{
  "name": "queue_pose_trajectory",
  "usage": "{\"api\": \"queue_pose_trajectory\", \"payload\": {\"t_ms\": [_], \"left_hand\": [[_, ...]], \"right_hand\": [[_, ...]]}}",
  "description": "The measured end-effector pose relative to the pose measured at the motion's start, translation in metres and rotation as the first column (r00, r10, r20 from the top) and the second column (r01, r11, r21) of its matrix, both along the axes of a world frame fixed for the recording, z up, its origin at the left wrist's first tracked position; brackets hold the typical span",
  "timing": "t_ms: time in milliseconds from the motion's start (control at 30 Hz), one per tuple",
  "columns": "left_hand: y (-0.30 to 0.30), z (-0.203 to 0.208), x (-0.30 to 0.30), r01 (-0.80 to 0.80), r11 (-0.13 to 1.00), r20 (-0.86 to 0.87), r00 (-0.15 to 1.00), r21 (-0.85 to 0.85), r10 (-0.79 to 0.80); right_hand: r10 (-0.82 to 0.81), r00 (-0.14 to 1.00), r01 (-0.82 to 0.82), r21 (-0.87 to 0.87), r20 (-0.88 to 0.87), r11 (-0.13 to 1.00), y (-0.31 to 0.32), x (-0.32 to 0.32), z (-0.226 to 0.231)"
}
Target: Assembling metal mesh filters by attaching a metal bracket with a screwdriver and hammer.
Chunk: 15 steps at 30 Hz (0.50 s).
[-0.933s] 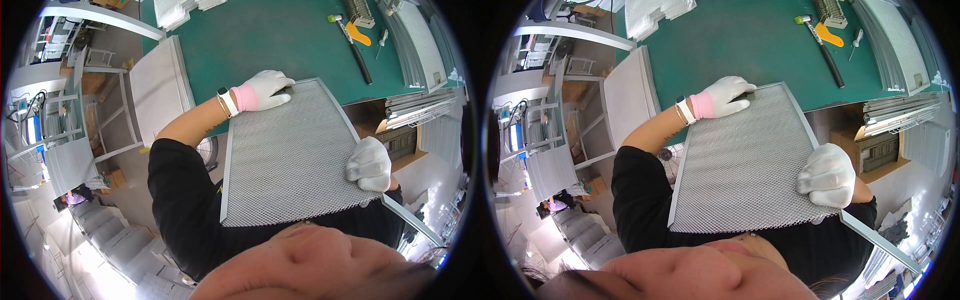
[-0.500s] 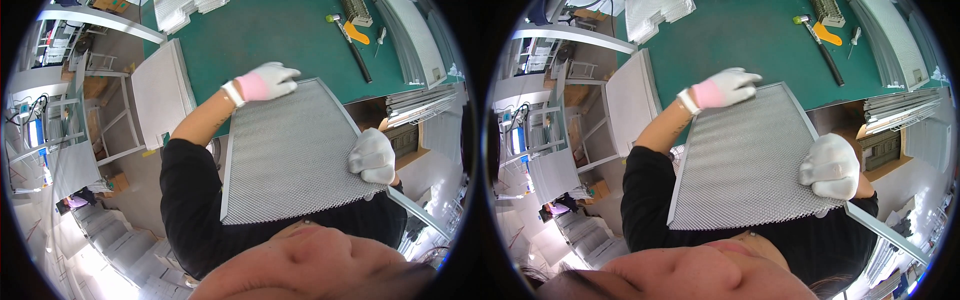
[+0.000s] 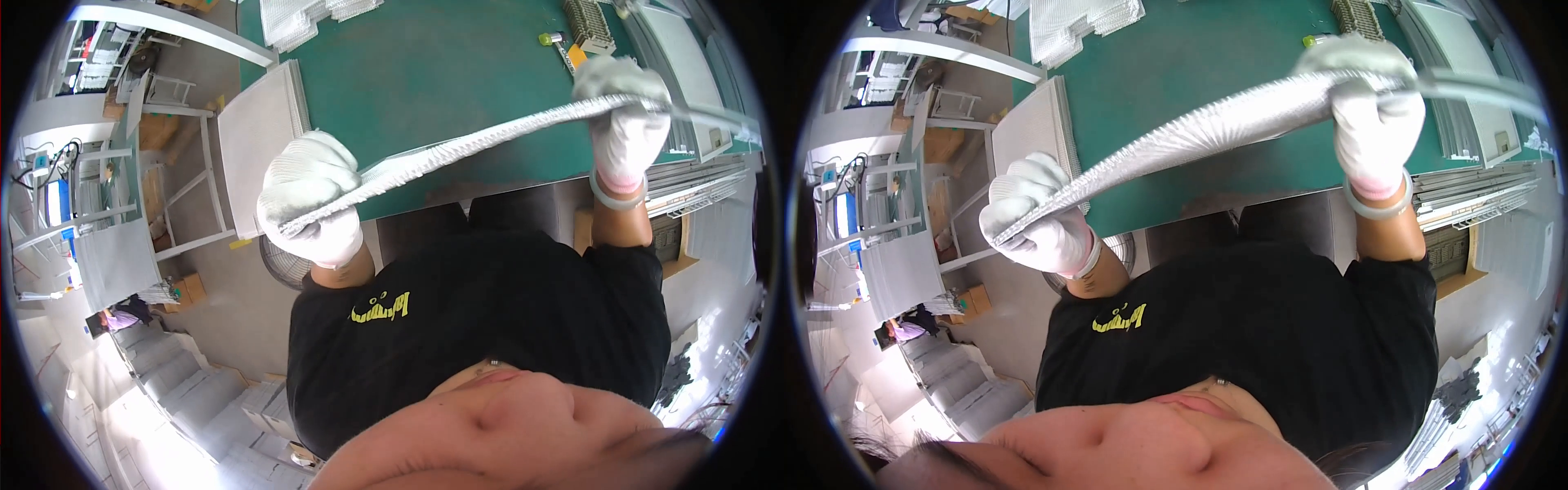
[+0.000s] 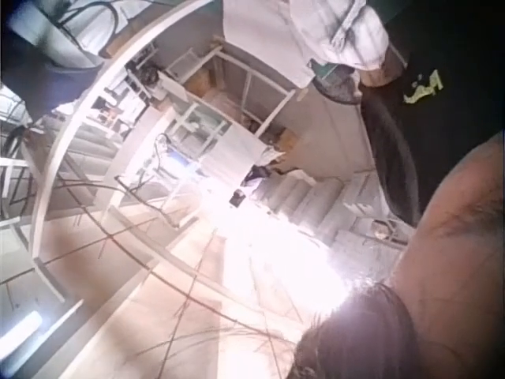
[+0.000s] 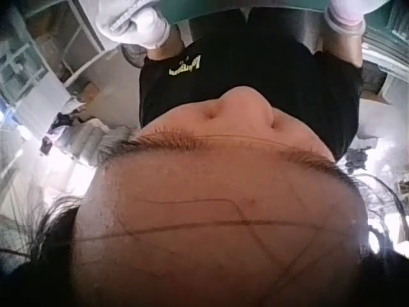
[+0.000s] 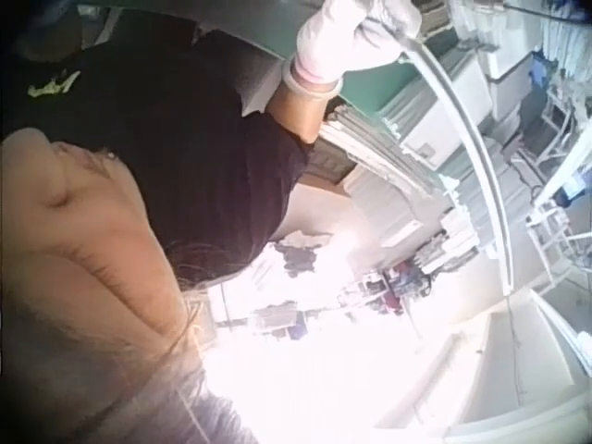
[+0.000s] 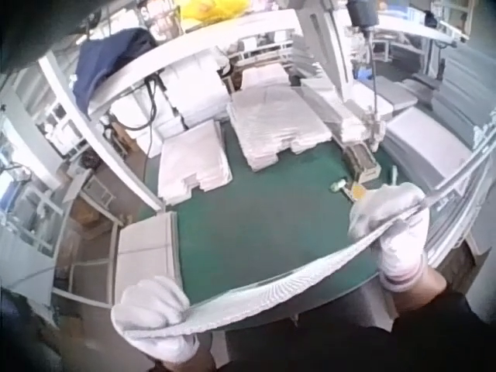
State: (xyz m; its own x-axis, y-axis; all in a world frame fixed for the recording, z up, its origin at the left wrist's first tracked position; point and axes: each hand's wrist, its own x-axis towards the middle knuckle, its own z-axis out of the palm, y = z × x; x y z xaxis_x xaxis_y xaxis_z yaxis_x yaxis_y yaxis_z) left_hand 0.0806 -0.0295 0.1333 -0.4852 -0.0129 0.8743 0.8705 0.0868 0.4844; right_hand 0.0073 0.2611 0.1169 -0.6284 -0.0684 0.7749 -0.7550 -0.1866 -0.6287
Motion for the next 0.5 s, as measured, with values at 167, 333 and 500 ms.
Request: {"api": "queue_pose_trajectory", "payload": {"t_ms": [167,333,500], "left_hand": [[-0.008,0.001,-0.01,0.114,0.993,0.033,0.993,-0.044,-0.112],[-0.006,-0.009,-0.01,0.189,0.975,0.04,0.98,0.115,-0.194],[-0.031,0.002,0.0,0.583,0.712,0.087,0.793,-0.392,-0.603]], "right_hand": [[0.173,0.982,-0.177,-0.042,-0.079,0.983,0.005,-0.001,-0.004],[0.133,0.99,-0.135,-0.051,-0.037,0.99,0.002,0.007,0.0],[0.307,0.924,-0.304,0.047,-0.229,0.951,0.009,0.024,0.004]]}}
